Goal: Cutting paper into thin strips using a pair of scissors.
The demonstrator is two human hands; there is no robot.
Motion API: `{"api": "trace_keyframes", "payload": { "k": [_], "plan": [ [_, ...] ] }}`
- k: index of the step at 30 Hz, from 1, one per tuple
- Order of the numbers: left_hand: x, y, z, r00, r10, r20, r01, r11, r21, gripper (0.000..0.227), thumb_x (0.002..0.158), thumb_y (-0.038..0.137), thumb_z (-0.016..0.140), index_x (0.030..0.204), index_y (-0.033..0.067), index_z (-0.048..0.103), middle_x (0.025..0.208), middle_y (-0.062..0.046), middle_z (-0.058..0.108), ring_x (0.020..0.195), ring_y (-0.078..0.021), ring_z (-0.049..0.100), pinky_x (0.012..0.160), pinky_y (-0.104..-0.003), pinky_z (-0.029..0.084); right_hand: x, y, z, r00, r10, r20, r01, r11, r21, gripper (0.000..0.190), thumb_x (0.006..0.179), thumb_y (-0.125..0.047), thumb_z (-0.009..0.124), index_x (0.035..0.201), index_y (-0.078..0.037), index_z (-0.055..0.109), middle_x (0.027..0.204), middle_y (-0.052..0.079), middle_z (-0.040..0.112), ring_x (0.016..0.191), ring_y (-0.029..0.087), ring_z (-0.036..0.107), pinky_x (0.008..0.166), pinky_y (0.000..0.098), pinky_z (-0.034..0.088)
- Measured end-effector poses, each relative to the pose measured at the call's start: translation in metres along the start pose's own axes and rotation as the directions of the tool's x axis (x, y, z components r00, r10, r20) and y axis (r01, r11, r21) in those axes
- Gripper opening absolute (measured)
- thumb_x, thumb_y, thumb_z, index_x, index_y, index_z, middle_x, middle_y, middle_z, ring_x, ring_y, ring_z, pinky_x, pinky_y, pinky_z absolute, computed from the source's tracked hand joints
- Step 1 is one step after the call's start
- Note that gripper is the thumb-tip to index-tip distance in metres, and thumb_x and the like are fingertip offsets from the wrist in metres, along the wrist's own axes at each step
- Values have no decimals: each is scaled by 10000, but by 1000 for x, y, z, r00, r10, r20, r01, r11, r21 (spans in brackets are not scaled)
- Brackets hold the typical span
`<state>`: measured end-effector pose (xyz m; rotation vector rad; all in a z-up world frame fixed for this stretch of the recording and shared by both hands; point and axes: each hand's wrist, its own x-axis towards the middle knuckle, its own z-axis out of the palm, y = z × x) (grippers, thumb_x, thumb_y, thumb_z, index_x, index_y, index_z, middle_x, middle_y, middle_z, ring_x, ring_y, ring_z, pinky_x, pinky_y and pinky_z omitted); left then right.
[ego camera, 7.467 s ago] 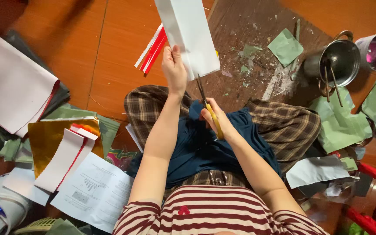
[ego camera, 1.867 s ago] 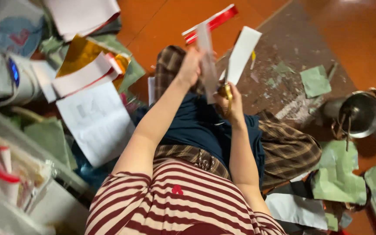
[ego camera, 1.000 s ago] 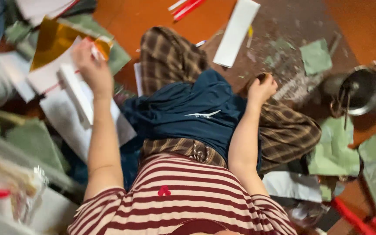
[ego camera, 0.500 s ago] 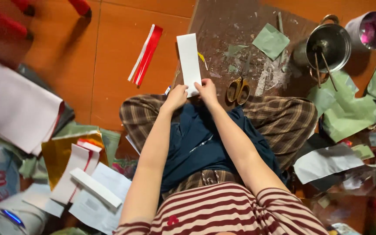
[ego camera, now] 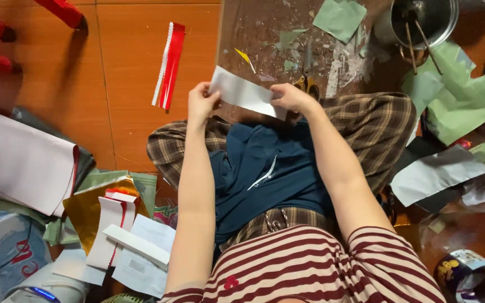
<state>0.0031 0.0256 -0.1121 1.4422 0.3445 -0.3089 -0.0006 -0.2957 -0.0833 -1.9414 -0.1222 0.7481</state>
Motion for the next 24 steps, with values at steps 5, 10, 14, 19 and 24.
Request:
{"api": "trace_keyframes", "payload": {
  "k": [5,10,14,19,24],
  "plan": [
    [7,-21,16,984,-151,100,122,962,246,109,881,-53,702,966,-98,651,798,-159,718,633,-201,726,520,-311,583,22,60,-34,990,96,-101,-126,925,-359,347,789,-75,726,1132,-43,679,1026,208,705,903,346,666,776,472,518],
    [18,-47,25,910,-396,124,383,916,120,67,906,-46,618,913,-107,645,800,-205,730,626,-255,746,547,-348,641,-15,37,-25,894,-109,-435,-84,913,-400,278,825,-88,766,1086,-28,692,992,252,714,955,431,665,803,507,532],
    [22,-53,13,906,-414,86,400,906,139,110,952,11,630,979,-95,644,836,-214,739,668,-260,760,580,-348,655,-24,1,28,709,-578,-403,100,648,-755,366,749,-100,807,1095,-85,687,1114,126,674,1034,326,635,836,448,504],
    [16,-49,11,901,-417,120,407,908,96,161,965,24,659,1019,-114,596,848,-219,748,677,-265,749,568,-327,635,-16,-15,77,668,-709,-224,330,553,-765,290,783,-155,729,1059,-112,651,1108,70,617,1073,282,582,886,427,457],
    [-38,9,42,948,263,-181,-12,596,803,298,867,39,754,1148,23,655,887,-189,736,886,-391,702,780,-484,538,-5,2,82,666,-712,-225,268,509,-818,165,884,-140,614,1045,-137,648,1064,13,630,1049,235,593,869,393,468]
  ]
}}
